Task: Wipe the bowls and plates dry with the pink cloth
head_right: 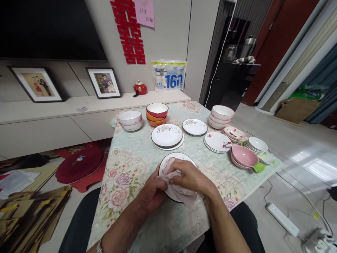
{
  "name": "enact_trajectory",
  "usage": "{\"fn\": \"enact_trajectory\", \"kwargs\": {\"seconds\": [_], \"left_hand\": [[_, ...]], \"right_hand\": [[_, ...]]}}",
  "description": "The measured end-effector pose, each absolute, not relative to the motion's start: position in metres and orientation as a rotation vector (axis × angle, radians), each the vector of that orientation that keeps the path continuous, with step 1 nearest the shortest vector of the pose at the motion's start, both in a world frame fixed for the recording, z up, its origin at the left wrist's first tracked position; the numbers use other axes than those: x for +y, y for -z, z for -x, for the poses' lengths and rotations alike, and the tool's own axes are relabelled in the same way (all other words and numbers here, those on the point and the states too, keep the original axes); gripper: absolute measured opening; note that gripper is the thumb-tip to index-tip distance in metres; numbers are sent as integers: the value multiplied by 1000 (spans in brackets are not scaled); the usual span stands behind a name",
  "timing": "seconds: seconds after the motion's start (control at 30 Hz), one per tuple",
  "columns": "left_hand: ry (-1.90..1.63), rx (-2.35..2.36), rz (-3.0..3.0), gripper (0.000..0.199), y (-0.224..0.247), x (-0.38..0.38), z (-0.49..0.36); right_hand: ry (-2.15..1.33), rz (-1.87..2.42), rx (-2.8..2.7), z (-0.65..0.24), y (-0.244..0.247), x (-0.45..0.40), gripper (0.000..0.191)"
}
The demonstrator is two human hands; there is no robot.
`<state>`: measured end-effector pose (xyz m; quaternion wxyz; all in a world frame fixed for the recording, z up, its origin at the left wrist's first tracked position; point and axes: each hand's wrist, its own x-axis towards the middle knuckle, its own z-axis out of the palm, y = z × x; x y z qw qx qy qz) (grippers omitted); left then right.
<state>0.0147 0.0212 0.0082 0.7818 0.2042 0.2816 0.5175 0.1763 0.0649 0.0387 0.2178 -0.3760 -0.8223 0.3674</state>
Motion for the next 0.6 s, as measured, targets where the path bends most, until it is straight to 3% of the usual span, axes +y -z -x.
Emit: {"fn": "enact_trajectory", "kwargs": {"seconds": [0.07, 0.17, 0.3, 0.43, 0.6], "left_hand": [[-1119, 606, -435, 84, -8, 21, -15], [-1126, 590, -413, 81, -7, 21, -17], [-1126, 591, -322, 57, -10, 22, -21], [-1073, 562, -219, 45, -13, 26, -19], [-1108, 521, -224, 50, -14, 30, -17]], "right_hand": [[-1035, 1177, -2249, -190, -38, 69, 21], [-749, 1476, -2129, -197, -29, 77, 16], [-485, 1523, -2014, -176, -18, 77, 21], [-726, 1128, -2167, -154, -25, 65, 25], [-1146, 983, -2349, -173, -42, 58, 27]]}}
